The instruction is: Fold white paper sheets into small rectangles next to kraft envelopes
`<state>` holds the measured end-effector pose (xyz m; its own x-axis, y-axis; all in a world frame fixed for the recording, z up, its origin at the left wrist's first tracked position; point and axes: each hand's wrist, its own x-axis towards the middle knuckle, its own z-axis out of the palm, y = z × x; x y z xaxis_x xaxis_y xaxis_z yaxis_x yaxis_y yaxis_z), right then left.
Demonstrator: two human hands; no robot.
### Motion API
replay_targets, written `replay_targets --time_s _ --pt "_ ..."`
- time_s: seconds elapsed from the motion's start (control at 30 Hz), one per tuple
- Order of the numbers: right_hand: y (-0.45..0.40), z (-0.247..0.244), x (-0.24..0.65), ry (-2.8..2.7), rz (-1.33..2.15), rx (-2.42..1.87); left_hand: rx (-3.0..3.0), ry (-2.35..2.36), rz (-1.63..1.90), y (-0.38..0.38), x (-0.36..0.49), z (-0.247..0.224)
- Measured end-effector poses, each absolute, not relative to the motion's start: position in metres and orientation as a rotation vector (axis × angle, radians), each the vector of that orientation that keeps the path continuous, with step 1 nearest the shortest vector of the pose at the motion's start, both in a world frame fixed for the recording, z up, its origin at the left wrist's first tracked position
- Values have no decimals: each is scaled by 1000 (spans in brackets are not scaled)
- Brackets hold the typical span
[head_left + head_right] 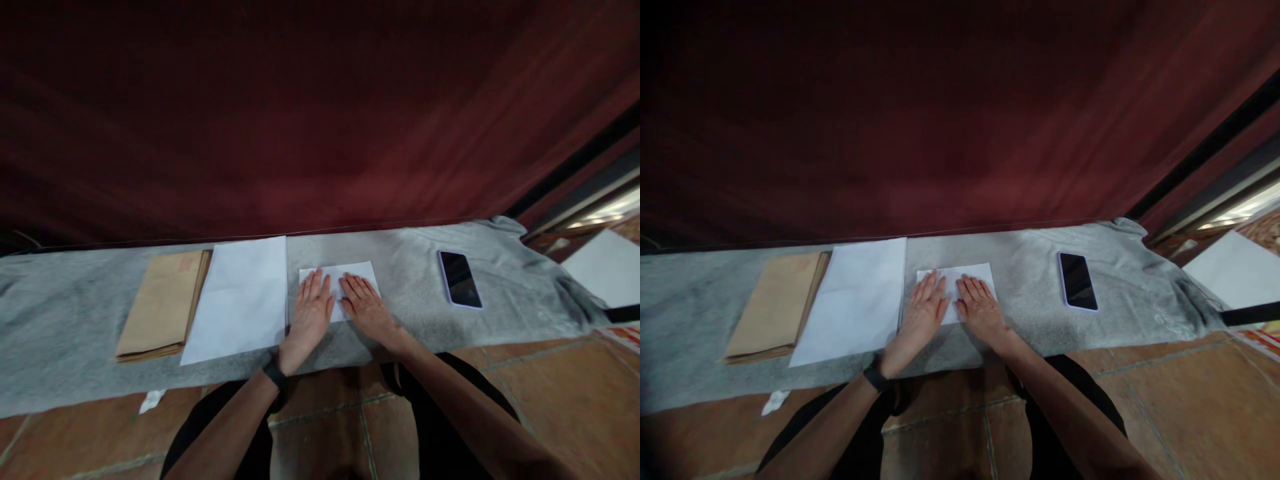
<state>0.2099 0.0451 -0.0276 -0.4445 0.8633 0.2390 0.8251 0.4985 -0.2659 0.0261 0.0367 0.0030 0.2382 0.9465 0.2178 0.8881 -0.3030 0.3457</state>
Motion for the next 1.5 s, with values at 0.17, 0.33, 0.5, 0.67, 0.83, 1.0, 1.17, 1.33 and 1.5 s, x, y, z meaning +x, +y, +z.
replay_targets --time_s 0.17,0.33,0.5,0.67,0.83,1.0,1.17,1.33,1.5 --pt "44 -31 212 -2445 115 -1414 2422 1591 510 23 45 -13" --pt "45 -32 217 -2414 93 -1449 2429 1660 467 18 41 -17" --pt "47 -32 229 -2398 63 -1495 2429 1703 429 15 39 -17" --pt "49 -33 242 -2387 24 -1587 2432 1734 369 16 41 -15" --pt "56 -32 250 -2345 -2 -1661 2486 1796 235 16 43 -14" --pt "59 -26 233 -2334 60 -1549 2509 1807 163 14 46 -11" --pt "53 -24 214 -2503 116 -1376 2521 1787 166 14 46 -11" --pt "54 -27 217 -2531 79 -1397 2524 1759 176 16 46 -8" --pt "56 -26 217 -2505 44 -1438 2498 1768 227 24 48 -4"
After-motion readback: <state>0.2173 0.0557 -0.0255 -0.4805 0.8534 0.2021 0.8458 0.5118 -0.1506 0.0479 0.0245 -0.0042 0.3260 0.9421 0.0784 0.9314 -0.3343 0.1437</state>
